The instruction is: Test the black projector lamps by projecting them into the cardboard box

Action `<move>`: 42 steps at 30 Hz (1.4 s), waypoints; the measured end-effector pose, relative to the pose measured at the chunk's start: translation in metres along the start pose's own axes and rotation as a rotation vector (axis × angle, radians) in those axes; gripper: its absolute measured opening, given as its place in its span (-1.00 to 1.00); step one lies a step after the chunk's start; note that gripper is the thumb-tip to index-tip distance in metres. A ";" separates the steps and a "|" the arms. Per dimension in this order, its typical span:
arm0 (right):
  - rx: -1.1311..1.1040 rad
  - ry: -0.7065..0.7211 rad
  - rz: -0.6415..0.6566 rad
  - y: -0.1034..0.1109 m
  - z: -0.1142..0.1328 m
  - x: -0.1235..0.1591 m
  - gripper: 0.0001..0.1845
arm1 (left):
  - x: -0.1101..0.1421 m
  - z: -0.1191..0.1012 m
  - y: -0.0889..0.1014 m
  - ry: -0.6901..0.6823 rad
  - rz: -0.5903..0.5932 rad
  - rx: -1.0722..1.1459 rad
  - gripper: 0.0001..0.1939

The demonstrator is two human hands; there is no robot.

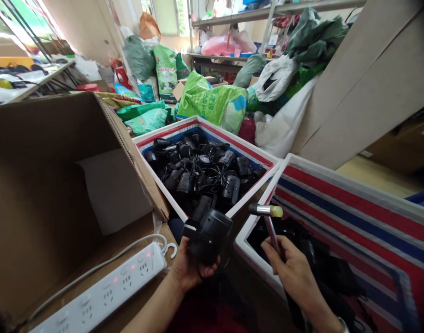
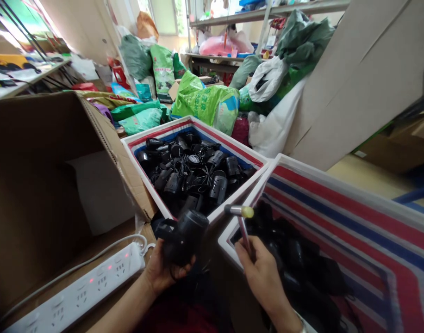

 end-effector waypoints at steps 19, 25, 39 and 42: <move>-0.159 0.159 0.160 -0.026 0.027 -0.034 -0.68 | 0.027 -0.001 -0.024 -0.224 -0.405 -0.577 -0.23; -0.116 0.194 0.291 -0.023 0.025 -0.019 -0.66 | 0.017 0.009 0.004 -0.183 -0.385 -0.576 -0.07; -0.387 -0.177 0.212 0.000 -0.007 -0.003 -0.51 | 0.023 -0.002 -0.069 -0.220 0.004 -0.741 -0.23; -0.354 -0.056 0.185 0.022 -0.005 -0.008 -0.24 | 0.020 -0.005 -0.093 -0.253 0.053 -0.813 -0.28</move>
Point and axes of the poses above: each hand's wrist, its own x-axis away from the middle knuckle, its own y-axis out of the back of the hand, z = x × y, the point moved 7 cm from there along -x, towards the middle knuckle, and after that the axes turned 14 degrees about y, right-handed, at the moved point
